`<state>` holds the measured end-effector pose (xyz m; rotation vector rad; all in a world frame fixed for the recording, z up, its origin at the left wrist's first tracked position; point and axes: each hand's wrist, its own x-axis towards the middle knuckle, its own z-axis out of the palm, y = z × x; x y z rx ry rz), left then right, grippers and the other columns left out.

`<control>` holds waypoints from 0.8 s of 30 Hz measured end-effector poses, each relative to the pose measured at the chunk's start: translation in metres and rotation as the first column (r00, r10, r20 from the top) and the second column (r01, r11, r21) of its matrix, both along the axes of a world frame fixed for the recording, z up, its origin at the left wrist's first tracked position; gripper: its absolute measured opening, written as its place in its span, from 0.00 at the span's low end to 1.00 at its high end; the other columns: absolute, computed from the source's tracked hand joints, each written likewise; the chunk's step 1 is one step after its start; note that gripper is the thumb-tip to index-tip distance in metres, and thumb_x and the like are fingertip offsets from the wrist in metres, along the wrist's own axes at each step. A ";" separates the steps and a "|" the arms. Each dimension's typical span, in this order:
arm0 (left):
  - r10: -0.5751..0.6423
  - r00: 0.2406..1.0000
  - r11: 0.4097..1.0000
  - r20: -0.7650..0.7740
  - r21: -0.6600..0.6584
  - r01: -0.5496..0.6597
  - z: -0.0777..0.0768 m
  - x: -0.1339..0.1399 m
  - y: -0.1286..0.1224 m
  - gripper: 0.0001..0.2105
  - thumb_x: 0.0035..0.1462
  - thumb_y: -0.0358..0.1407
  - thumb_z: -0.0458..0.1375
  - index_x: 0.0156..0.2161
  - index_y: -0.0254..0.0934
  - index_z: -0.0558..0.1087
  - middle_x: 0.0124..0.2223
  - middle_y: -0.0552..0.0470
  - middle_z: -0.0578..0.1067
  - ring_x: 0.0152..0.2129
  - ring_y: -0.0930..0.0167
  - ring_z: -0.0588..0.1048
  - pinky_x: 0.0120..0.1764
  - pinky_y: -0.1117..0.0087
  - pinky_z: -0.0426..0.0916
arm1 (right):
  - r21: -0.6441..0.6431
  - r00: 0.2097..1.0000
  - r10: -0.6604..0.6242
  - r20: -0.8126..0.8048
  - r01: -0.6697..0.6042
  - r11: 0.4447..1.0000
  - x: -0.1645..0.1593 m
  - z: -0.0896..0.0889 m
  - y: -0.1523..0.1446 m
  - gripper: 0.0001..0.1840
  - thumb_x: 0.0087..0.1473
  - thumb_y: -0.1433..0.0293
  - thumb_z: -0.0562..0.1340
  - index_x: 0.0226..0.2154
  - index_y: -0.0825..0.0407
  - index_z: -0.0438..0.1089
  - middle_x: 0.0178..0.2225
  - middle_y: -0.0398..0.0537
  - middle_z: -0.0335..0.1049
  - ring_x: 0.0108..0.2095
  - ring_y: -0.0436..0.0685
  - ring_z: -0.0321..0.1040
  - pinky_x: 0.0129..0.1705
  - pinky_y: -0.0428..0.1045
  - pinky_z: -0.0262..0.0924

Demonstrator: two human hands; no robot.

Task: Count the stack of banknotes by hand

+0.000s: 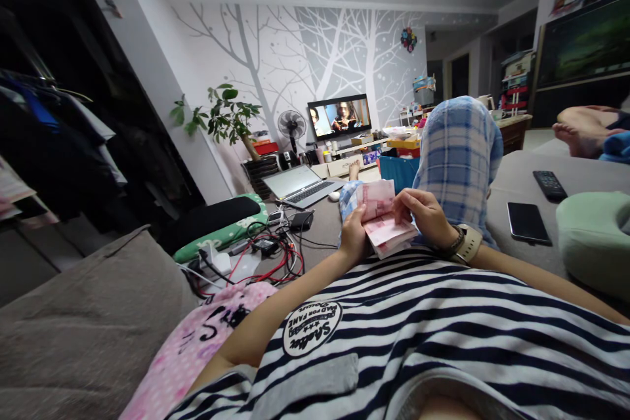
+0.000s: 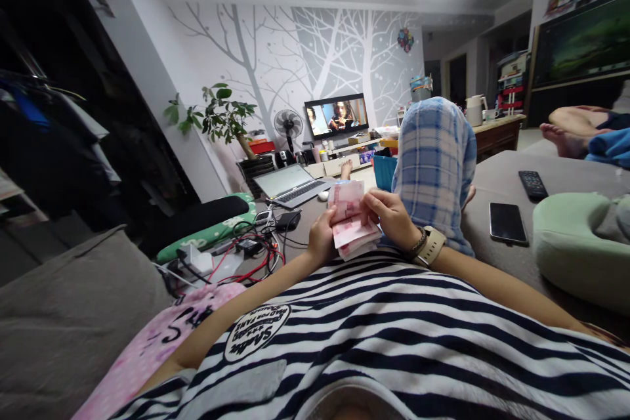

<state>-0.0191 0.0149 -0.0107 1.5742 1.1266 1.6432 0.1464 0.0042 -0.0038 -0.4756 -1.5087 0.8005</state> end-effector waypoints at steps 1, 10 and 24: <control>-0.054 0.996 0.997 0.072 -0.048 0.057 0.000 0.001 0.001 0.14 0.62 0.39 0.50 0.30 0.38 0.75 0.33 0.47 0.81 0.37 0.65 0.79 0.43 0.63 0.75 | -0.002 1.000 0.004 0.007 -0.004 1.000 0.000 0.000 0.000 0.28 0.55 0.43 0.62 0.23 0.50 0.70 0.18 0.44 0.67 0.19 0.50 0.56 0.22 0.48 0.48; -0.258 0.938 0.954 0.233 -0.093 0.285 0.001 0.005 -0.004 0.12 0.58 0.41 0.52 0.36 0.38 0.75 0.40 0.45 0.83 0.43 0.62 0.81 0.48 0.58 0.76 | -0.049 0.975 -0.216 -0.053 0.213 0.976 0.000 0.001 0.012 0.30 0.39 0.43 0.72 0.23 0.50 0.65 0.20 0.39 0.62 0.23 0.50 0.56 0.26 0.48 0.50; 0.038 0.909 0.977 0.416 -0.206 0.054 0.029 0.015 -0.032 0.16 0.61 0.32 0.54 0.22 0.37 0.74 0.32 0.47 0.81 0.39 0.63 0.80 0.45 0.66 0.74 | 0.034 0.968 -0.249 0.019 0.248 0.968 0.004 0.001 0.010 0.31 0.52 0.42 0.63 0.17 0.50 0.63 0.18 0.39 0.55 0.22 0.50 0.50 0.26 0.49 0.46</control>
